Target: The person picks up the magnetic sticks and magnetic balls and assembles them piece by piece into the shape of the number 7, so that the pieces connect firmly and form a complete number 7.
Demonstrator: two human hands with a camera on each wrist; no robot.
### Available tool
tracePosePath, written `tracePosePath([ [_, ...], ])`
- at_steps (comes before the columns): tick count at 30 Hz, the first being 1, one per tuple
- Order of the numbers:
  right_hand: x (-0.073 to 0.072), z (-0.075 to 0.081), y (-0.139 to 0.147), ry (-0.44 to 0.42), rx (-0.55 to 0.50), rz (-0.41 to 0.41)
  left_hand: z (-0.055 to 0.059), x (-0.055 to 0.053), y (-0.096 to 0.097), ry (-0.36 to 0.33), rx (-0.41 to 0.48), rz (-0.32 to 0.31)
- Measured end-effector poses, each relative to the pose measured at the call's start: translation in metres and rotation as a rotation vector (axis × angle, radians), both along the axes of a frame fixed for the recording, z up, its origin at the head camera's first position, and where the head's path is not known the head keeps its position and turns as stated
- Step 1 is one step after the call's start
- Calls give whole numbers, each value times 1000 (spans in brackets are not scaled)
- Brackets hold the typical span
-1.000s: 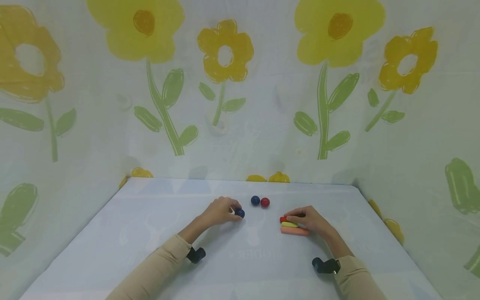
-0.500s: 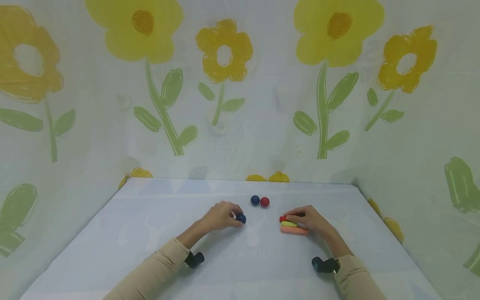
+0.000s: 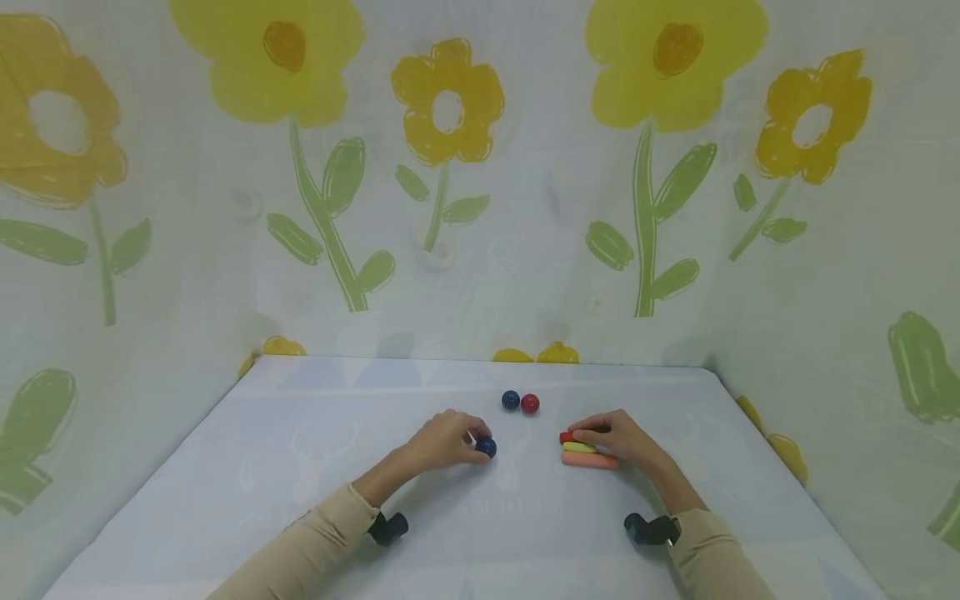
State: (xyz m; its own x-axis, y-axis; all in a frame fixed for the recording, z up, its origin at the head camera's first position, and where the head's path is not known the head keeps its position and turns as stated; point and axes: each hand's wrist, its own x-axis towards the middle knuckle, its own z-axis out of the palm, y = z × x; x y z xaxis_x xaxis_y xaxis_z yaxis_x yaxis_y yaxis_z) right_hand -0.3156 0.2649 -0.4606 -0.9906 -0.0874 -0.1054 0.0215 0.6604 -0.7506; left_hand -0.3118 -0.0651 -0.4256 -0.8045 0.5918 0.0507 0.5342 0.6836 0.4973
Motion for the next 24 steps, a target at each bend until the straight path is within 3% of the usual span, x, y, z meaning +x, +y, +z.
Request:
tracePosePath([
  [24,1,-2,-1,8,4,-14,-7,1,1,17,9,-7],
])
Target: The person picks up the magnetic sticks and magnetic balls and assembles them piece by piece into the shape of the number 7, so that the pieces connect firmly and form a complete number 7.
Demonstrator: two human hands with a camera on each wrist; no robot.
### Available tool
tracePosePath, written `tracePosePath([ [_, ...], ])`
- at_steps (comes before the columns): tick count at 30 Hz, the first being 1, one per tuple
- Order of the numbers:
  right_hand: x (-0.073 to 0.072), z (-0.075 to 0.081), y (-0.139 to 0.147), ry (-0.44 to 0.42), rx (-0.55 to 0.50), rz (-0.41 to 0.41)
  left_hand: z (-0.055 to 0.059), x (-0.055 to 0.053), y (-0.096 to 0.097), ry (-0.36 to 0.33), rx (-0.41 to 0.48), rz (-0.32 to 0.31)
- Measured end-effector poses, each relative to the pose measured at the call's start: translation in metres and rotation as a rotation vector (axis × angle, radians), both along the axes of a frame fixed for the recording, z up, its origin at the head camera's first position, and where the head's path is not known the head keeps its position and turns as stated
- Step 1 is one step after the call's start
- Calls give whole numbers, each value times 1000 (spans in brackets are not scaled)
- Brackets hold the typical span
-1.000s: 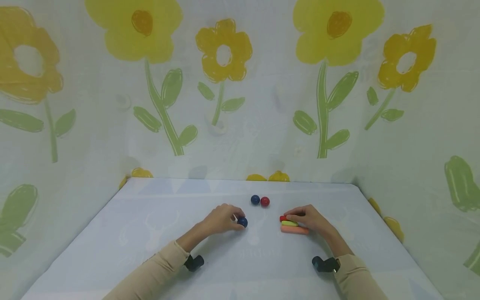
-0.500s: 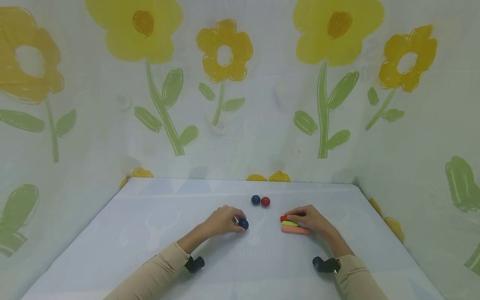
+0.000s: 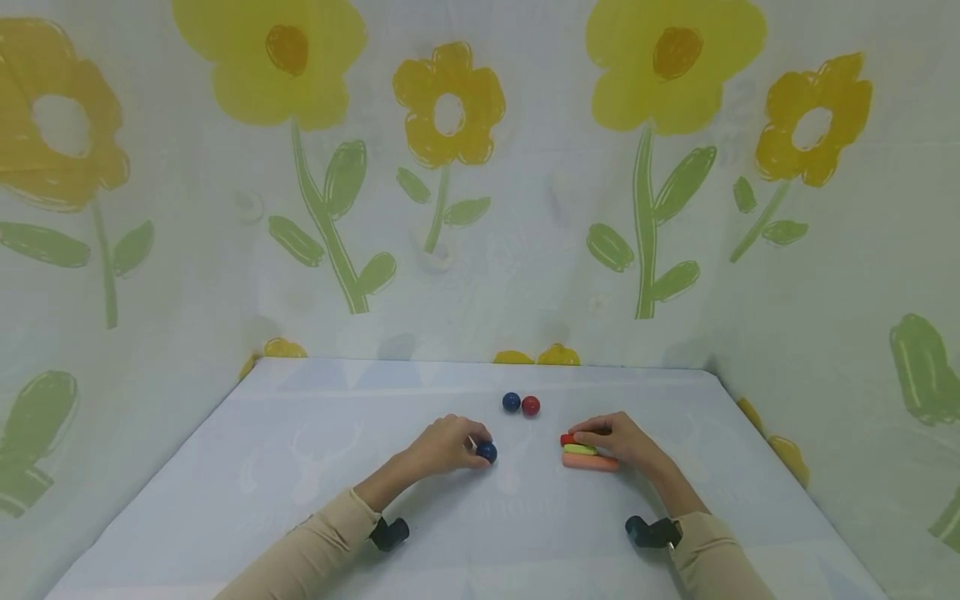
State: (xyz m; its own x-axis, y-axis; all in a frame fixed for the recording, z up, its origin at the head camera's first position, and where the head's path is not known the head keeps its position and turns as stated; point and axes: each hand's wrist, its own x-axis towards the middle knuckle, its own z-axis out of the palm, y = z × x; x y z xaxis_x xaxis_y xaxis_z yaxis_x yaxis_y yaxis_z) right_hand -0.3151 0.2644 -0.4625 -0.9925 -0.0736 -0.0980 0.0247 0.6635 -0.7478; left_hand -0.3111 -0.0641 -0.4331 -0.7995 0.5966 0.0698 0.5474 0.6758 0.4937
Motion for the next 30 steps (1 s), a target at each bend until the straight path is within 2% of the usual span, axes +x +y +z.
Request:
tracePosePath([
  [7,2,2,-2,6,1,21,0,3,-2,-4,12,0],
  [14,1,2,1,16,9,56,0,-1,-5,-41,26,-3],
  [22,0,3,1,21,21,86,-3,-4,-6,-81,41,21],
  [30,3,10,-4,26,58,102,-3,-5,-7,-79,41,20],
])
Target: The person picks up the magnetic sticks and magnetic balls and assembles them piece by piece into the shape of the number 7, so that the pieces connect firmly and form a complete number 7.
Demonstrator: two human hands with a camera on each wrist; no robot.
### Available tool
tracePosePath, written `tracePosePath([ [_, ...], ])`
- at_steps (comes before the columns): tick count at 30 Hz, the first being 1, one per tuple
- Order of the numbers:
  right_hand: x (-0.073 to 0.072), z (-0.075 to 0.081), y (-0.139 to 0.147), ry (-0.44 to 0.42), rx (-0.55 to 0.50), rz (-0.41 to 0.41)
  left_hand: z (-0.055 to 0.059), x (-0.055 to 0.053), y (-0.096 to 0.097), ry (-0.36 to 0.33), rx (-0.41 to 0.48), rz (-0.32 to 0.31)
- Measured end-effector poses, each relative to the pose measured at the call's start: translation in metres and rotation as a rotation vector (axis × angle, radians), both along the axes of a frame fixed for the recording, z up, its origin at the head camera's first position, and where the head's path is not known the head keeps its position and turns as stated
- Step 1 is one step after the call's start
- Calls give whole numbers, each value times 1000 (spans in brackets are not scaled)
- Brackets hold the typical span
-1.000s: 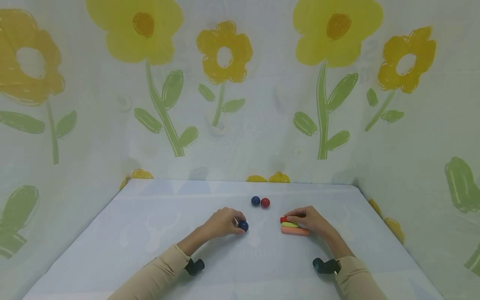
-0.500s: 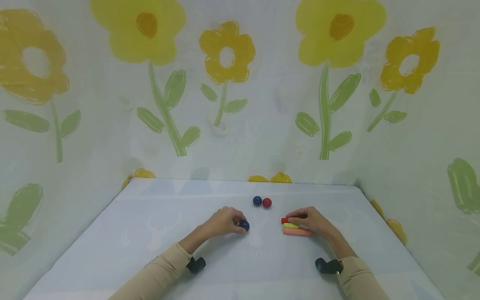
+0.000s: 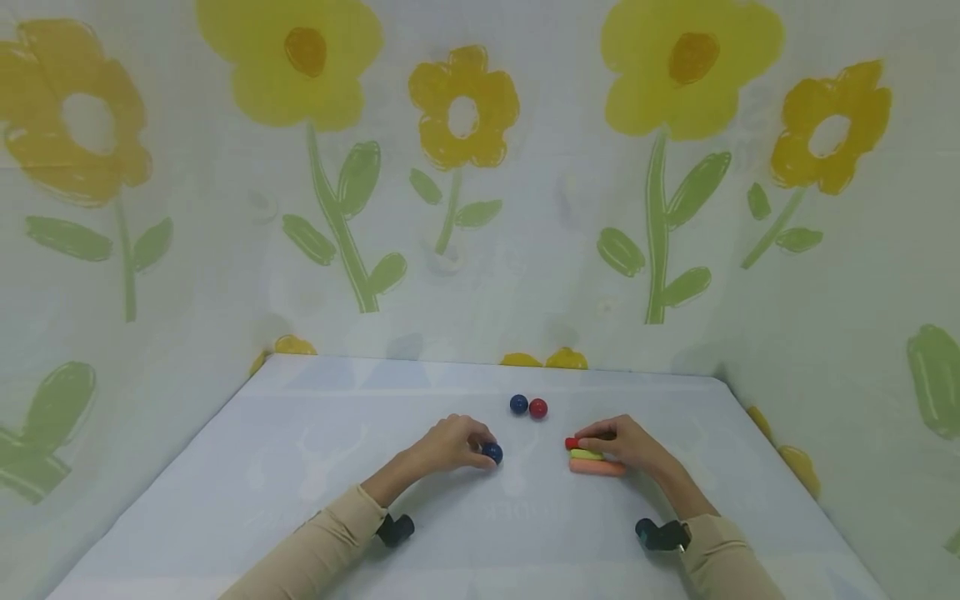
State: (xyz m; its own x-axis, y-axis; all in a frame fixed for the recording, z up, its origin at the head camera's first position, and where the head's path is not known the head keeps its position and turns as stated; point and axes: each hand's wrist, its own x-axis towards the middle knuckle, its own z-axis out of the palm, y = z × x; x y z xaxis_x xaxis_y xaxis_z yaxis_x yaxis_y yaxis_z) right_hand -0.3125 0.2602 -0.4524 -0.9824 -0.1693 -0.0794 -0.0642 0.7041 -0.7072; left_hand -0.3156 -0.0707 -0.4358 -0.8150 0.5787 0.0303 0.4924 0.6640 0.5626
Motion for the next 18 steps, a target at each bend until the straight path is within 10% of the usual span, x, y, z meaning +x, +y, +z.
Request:
tracePosePath([
  [18,-6,-4,1,48,38,7,0,1,1,-14,11,8],
])
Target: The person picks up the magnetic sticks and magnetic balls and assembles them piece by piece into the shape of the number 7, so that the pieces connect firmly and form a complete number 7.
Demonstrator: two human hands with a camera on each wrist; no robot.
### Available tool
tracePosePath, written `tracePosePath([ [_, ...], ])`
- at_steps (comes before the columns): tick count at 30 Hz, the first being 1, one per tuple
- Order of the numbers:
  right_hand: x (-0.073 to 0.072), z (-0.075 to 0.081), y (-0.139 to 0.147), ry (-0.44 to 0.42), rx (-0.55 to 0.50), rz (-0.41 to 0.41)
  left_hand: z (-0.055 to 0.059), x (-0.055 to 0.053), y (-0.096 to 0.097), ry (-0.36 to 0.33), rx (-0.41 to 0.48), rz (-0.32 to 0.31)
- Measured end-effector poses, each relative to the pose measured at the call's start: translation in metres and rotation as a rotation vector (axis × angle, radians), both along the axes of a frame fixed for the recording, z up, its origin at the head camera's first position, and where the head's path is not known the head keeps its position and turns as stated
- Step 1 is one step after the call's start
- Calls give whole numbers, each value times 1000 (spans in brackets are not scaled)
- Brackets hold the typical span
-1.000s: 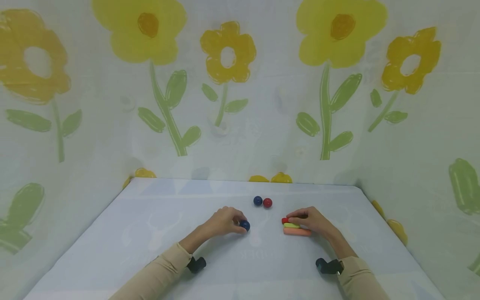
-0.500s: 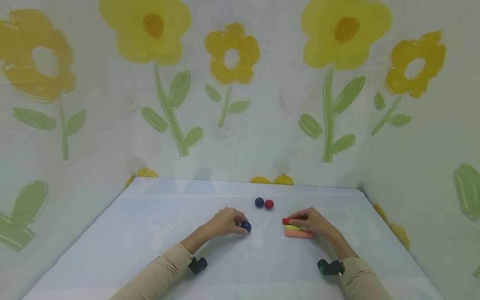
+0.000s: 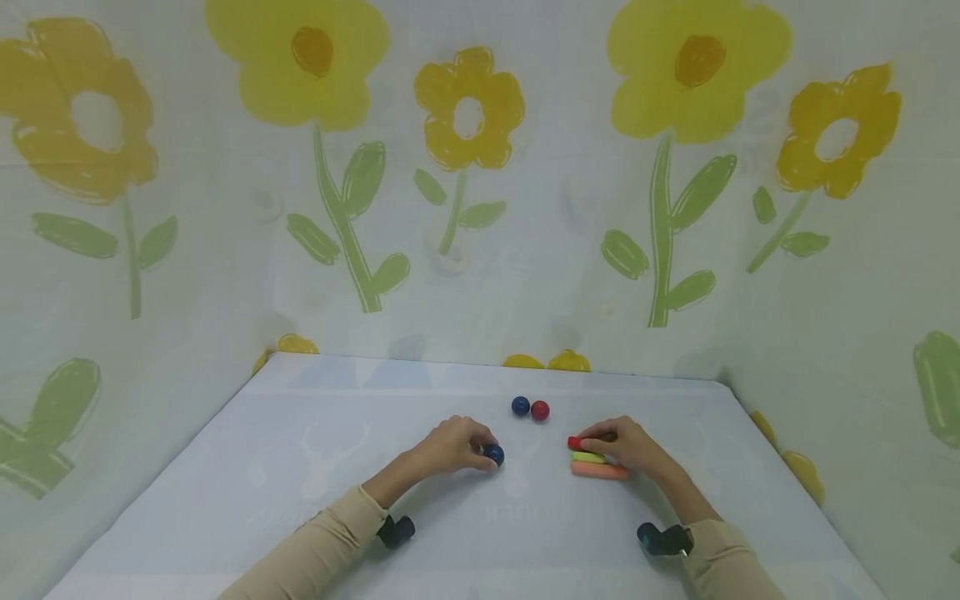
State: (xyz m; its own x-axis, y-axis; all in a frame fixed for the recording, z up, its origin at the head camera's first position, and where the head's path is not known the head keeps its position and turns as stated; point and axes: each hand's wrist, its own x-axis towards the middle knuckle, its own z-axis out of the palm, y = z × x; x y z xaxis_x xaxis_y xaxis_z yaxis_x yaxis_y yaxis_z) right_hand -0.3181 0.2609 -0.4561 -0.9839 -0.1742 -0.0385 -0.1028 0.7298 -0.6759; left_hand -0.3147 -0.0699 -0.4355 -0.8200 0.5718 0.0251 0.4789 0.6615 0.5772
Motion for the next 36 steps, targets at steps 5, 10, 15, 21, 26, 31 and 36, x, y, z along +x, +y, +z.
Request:
tracePosePath([
  [5,0,2,-1,4,-15,13,0,0,0,-6,-1,6],
  [10,0,3,-3,-2,-15,0,0,1,1,-4,-3,6],
  [15,-1,8,-6,17,-23,14,1,1,1,-1,-4,6],
  [21,3,15,-12,76,-8,105,0,1,1,0,-8,11],
  [26,6,18,-19,99,3,137,-3,0,0,-5,-11,16],
  [31,8,23,-25,107,21,163,-4,0,0,1,-1,7],
  [36,12,32,-32,131,27,222,-2,0,1,9,-4,2],
])
